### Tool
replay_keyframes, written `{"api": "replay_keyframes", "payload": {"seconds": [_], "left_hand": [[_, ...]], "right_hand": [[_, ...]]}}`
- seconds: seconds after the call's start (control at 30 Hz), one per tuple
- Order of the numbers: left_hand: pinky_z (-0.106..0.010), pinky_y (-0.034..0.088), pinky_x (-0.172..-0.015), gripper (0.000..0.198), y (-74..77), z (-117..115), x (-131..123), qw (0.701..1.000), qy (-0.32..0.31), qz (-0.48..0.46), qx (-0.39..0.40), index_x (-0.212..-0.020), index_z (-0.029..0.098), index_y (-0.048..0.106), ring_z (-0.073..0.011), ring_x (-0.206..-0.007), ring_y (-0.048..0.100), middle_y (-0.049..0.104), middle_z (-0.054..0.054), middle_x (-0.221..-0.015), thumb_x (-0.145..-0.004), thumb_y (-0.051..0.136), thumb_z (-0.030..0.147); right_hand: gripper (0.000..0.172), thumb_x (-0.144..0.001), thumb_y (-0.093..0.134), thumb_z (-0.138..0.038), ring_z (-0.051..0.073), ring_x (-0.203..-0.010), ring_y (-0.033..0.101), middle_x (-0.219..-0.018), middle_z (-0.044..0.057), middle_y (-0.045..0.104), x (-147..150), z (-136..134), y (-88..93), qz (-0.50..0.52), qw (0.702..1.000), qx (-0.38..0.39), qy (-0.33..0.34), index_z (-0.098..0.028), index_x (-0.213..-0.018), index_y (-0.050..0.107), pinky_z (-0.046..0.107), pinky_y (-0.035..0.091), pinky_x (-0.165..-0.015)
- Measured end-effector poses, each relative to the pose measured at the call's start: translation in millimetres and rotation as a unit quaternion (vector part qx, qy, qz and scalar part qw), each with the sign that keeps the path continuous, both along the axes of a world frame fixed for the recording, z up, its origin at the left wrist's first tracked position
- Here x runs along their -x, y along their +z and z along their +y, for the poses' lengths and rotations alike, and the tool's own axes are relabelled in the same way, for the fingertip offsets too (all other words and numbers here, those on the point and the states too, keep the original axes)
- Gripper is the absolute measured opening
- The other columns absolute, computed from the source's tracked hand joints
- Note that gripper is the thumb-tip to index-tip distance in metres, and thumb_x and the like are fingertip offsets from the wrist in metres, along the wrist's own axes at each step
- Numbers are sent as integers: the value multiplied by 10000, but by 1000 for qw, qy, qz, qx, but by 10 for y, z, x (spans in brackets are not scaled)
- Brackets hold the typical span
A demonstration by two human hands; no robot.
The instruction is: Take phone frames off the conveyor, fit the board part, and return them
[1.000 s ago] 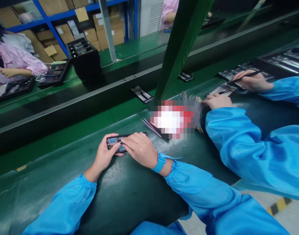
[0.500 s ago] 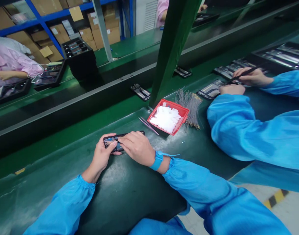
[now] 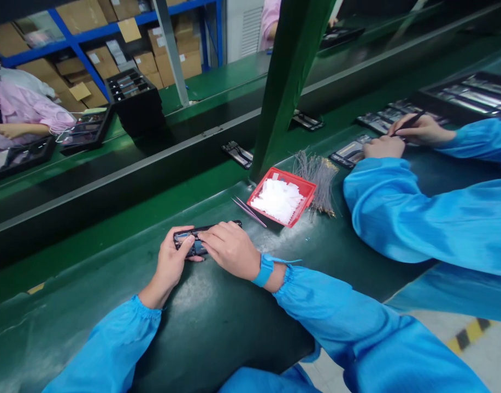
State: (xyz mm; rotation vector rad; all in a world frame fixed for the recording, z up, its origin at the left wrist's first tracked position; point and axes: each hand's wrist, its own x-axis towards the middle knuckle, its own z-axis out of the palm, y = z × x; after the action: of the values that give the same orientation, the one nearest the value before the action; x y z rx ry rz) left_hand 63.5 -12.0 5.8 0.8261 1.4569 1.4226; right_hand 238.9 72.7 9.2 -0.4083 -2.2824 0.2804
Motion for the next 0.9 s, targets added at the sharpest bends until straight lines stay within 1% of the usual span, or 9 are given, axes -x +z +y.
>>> {"api": "replay_keyframes", "payload": {"seconds": [0.13, 0.2, 0.27, 0.33, 0.4, 0.5, 0.6, 0.77, 0.9], "left_hand": [[-275, 647, -464, 523, 18, 35, 69, 999, 30, 25, -1, -1172, 204, 648, -155, -734, 698, 679, -43, -1008, -797, 804, 533], [-281, 652, -474, 534, 19, 43, 83, 1000, 17, 24, -1, -1180, 200, 644, -160, -745, 703, 676, -47, -1018, -794, 806, 532], [-298, 665, -497, 533, 11, 38, 73, 1000, 2, 23, -1, -1196, 198, 637, -170, -766, 716, 678, -58, -1053, -806, 797, 525], [-315, 673, -510, 530, -5, 25, 51, 1000, -4, 22, 3, -1212, 201, 631, -181, -787, 727, 678, -66, -1085, -816, 790, 515], [-322, 681, -531, 541, -22, 11, 34, 1000, -9, 17, 5, -1229, 207, 622, -186, -811, 730, 679, -66, -1103, -806, 806, 490], [-313, 688, -573, 589, -37, 0, 26, 1000, -16, 13, 2, -1250, 217, 609, -172, -822, 723, 689, -63, -1125, -760, 860, 427], [-301, 688, -594, 603, -36, -1, 26, 1000, -20, 14, -2, -1251, 219, 603, -167, -829, 720, 695, -66, -1140, -744, 878, 398], [-309, 689, -590, 552, -24, -1, 22, 1000, -20, 13, -4, -1238, 212, 616, -178, -836, 729, 696, -71, -1130, -787, 836, 443], [-312, 686, -571, 540, -14, -8, 17, 1000, -11, 6, -1, -1204, 202, 636, -183, -827, 736, 707, -62, -1089, -778, 833, 469]], "right_hand": [[238, -1027, 600, -117, 265, -971, 661, -1104, 106, 728, 5, 41, -37, 8, 1000, 24, 9, -184, -1243, 674, 409, 479, -788], [209, -1042, 603, -158, 260, -938, 653, -1078, 102, 732, 4, 59, -54, -7, 1000, 17, 0, -186, -1235, 680, 410, 462, -768], [166, -1060, 600, -196, 249, -889, 641, -1007, 90, 733, 3, 66, -65, -21, 1000, 7, -16, -183, -1196, 695, 402, 430, -740], [149, -1065, 592, -204, 242, -865, 631, -959, 80, 727, 2, 64, -68, -19, 999, 7, -25, -180, -1159, 705, 395, 405, -723], [151, -1055, 592, -191, 243, -865, 626, -955, 78, 722, 2, 58, -66, -11, 999, 18, -24, -178, -1155, 706, 392, 396, -719], [154, -1036, 587, -177, 244, -856, 623, -955, 76, 720, 3, 52, -55, -2, 999, 30, -23, -190, -1138, 701, 393, 392, -721], [133, -1041, 578, -177, 238, -847, 622, -954, 69, 728, 2, 51, -47, 6, 999, 27, -19, -193, -1100, 696, 392, 390, -720], [142, -1058, 587, -180, 232, -835, 610, -949, 65, 731, -4, 45, -39, -3, 1000, 17, -18, -180, -1145, 699, 394, 377, -709], [140, -1067, 584, -192, 226, -829, 613, -939, 62, 728, -13, 33, -19, -4, 1000, 13, -23, -180, -1133, 706, 385, 370, -710]]}}
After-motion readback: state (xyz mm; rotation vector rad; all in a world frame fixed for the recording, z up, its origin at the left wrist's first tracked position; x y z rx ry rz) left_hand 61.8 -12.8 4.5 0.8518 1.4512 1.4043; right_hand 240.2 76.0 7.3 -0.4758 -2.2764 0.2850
